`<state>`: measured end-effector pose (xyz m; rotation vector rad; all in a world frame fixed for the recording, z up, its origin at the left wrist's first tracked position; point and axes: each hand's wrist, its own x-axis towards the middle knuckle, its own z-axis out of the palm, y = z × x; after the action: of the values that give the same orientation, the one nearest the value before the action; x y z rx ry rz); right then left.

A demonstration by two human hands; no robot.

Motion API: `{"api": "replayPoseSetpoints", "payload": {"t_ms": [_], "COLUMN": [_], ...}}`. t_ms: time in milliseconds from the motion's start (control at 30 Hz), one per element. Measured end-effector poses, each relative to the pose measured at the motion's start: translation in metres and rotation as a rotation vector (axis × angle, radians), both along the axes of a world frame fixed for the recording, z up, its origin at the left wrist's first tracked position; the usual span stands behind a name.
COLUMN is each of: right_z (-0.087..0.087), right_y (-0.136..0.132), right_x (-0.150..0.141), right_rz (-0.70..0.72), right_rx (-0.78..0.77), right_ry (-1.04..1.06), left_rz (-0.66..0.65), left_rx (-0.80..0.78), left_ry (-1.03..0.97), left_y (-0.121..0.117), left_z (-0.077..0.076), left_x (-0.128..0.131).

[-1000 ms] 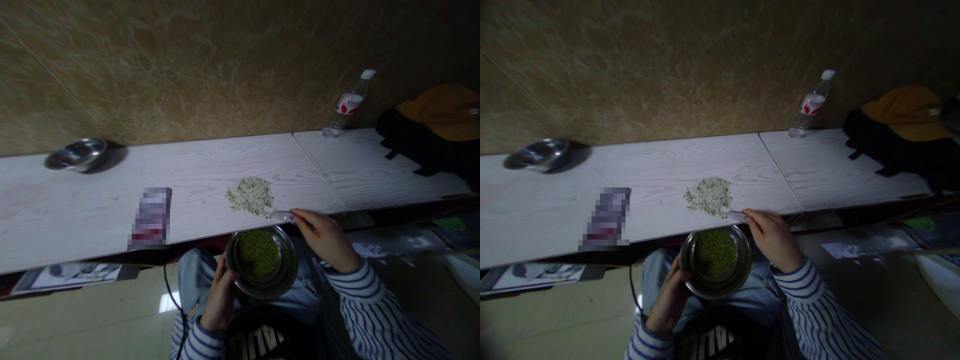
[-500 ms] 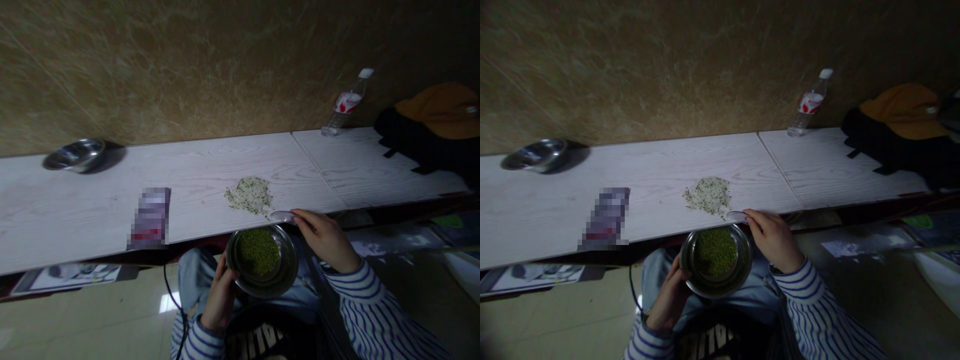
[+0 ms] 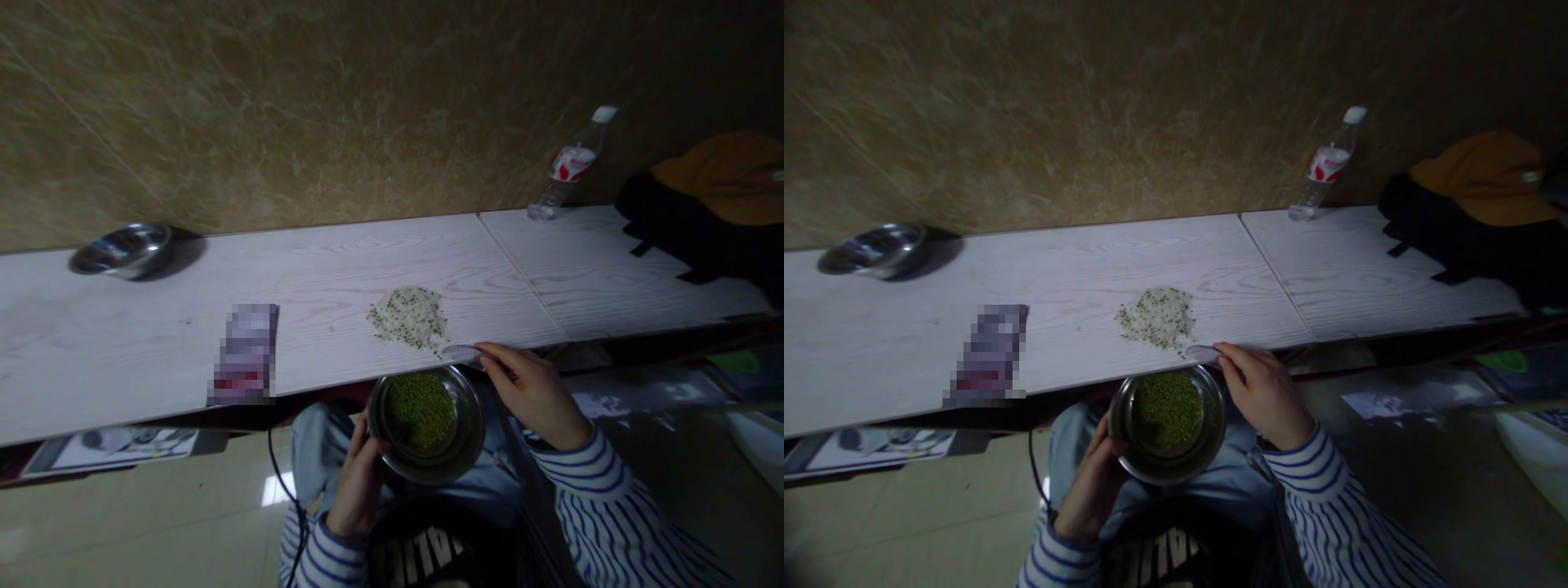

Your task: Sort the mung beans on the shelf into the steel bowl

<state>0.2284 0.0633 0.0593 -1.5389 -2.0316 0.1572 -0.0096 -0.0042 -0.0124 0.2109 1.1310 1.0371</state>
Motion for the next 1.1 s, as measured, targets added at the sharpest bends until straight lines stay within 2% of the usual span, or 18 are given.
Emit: {"api": "replayPoseSetpoints", "payload": {"t_ms": [167, 833, 967, 1100], "right_z": [-0.003, 0.004, 0.002, -0.002], "right_y": [0.004, -0.002, 0.004, 0.018], "right_x": [-0.003, -0.018, -0.013, -0.011], "right_rz": [-0.019, 0.105, 0.063, 0.092], "right_rx": [-0.003, -0.057, -0.046, -0.069], "right_ry": [0.022, 0.043, 0.051, 0.038], "left_rz": [0.005, 0.008, 0.016, 0.018], "left_rx": [0.008, 0.037, 0.025, 0.010], "left_ry": [-0.006, -0.047, -0.042, -0.029], "left_y": [0.000, 0.002, 0.002, 0.003], "left_z": [0.004, 0.010, 0.007, 0.002], "left_x": [0.001, 0.002, 0.001, 0.001]}}
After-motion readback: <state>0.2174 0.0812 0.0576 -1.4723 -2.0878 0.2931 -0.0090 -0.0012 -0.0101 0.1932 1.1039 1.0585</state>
